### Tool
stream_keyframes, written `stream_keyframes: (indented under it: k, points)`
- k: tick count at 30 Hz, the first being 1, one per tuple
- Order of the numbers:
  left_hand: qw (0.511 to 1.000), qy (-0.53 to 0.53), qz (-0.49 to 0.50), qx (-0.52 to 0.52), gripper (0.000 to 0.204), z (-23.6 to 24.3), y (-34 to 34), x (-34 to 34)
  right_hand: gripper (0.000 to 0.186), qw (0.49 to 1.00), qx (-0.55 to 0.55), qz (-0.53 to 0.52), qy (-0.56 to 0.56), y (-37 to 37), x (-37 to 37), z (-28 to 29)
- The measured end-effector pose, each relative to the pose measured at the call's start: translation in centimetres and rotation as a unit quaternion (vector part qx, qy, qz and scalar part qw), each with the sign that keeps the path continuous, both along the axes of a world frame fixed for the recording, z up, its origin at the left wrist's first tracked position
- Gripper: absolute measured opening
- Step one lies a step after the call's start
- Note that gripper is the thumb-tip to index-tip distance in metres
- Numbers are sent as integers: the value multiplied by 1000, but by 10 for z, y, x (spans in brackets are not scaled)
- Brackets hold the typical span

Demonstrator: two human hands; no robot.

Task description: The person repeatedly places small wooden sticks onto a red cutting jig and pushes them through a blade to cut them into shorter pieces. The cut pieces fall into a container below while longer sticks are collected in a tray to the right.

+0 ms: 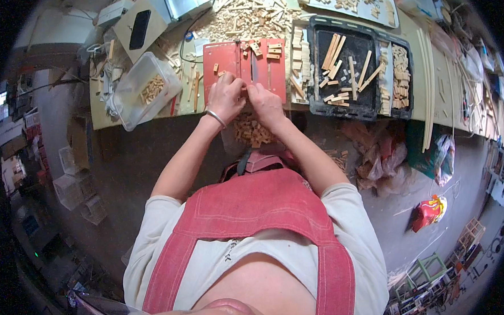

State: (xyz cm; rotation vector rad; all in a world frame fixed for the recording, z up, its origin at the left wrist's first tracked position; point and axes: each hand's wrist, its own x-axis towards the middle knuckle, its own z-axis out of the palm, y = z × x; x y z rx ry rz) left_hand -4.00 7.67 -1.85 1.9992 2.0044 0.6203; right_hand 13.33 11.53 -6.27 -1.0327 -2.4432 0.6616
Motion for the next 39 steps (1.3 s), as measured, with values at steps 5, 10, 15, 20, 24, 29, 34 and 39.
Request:
stream_keyframes:
  k: [5,10,15,20,24,29,34,39]
  points:
    - [1000,22,10,11,18,-12,1,4,23,999,-31,-30,32,0,5,3]
    - [999,36,7,10,15,-11,3,5,12,1000,2,-22,6,2,13,-6]
    - [999,37,5,18,13,-9,2,5,8,1000,-16,-23,12,2,11,-9]
    - [997,69,-11,22,13,-12,5,3,8,998,-48,-34,20,7,16,-5]
    - [996,73,-4,49,12,-16,17,0,15,992,-64,-87,69,10,31,2]
    - [995,85,-1,49,10,-17,33,-5,22,982,-88,-144,83,10,54,18]
    - [994,105,1,37,10,-18,45,-11,24,973,-118,-186,70,-1,82,24]
    - [994,105,8,40,11,-17,51,-12,25,961,-151,-222,72,-12,104,26]
